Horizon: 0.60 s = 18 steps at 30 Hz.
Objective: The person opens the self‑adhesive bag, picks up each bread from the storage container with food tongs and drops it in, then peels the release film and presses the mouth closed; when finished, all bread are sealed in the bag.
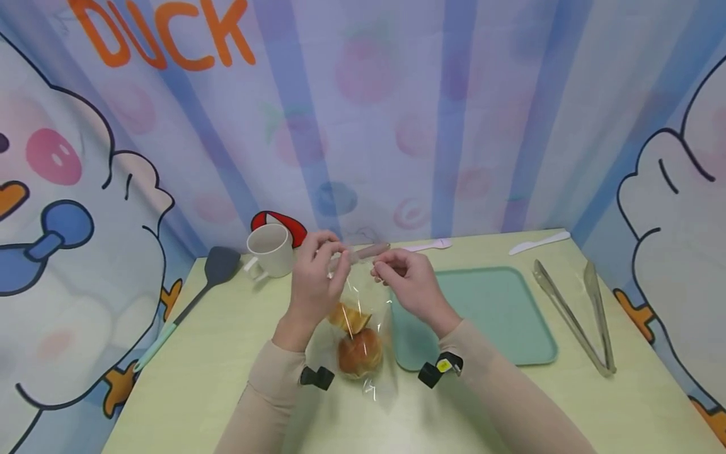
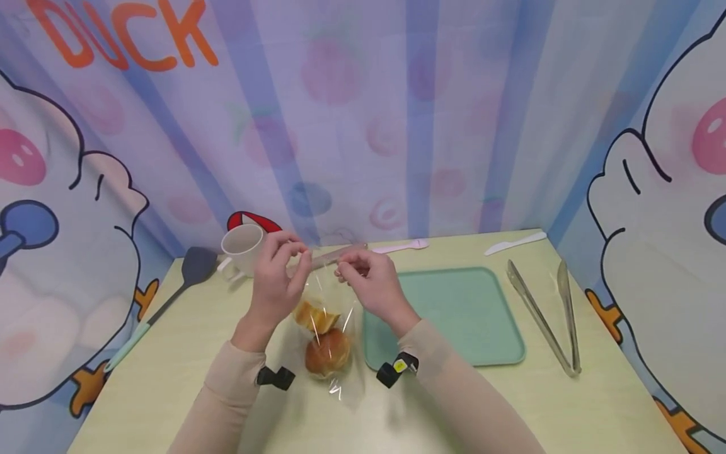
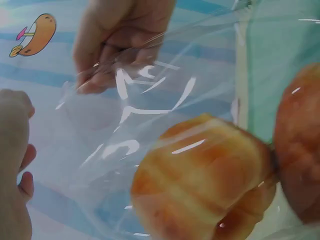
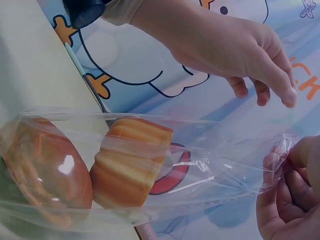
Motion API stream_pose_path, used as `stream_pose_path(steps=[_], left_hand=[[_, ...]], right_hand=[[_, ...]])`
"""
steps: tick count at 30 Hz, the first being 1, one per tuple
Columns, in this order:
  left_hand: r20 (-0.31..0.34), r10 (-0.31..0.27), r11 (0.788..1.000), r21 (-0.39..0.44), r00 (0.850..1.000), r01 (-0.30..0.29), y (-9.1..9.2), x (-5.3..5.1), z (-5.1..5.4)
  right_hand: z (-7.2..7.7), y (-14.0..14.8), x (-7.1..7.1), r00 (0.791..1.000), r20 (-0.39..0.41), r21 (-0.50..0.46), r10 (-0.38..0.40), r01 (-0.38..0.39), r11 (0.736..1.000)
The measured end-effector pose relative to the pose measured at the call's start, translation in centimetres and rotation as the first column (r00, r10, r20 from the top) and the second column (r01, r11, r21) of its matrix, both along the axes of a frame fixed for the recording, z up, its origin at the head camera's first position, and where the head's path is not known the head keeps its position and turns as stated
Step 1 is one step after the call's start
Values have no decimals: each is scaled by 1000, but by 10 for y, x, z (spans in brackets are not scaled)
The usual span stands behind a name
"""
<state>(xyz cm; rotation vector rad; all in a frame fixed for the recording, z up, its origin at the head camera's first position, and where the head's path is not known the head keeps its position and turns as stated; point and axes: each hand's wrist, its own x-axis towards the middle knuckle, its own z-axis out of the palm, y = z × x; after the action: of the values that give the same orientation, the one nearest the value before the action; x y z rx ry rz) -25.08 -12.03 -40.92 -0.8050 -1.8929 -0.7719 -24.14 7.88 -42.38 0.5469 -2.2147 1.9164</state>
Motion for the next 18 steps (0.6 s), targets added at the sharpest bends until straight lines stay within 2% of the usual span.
stream_pose_path(steps=[3, 5, 18], left_hand=[[-6, -73, 995, -68, 997, 72, 6, 2, -1], [-12, -94, 991, -95, 996, 92, 9, 4, -2], [4, -62, 991, -116, 998, 62, 16, 4, 2]], right_hand=[[2, 1, 1, 1000, -10, 10, 11, -11, 1000], [3, 1, 2, 1000, -17, 17, 21, -21, 1000], [2, 2, 5, 998, -41, 44, 44, -42, 998]])
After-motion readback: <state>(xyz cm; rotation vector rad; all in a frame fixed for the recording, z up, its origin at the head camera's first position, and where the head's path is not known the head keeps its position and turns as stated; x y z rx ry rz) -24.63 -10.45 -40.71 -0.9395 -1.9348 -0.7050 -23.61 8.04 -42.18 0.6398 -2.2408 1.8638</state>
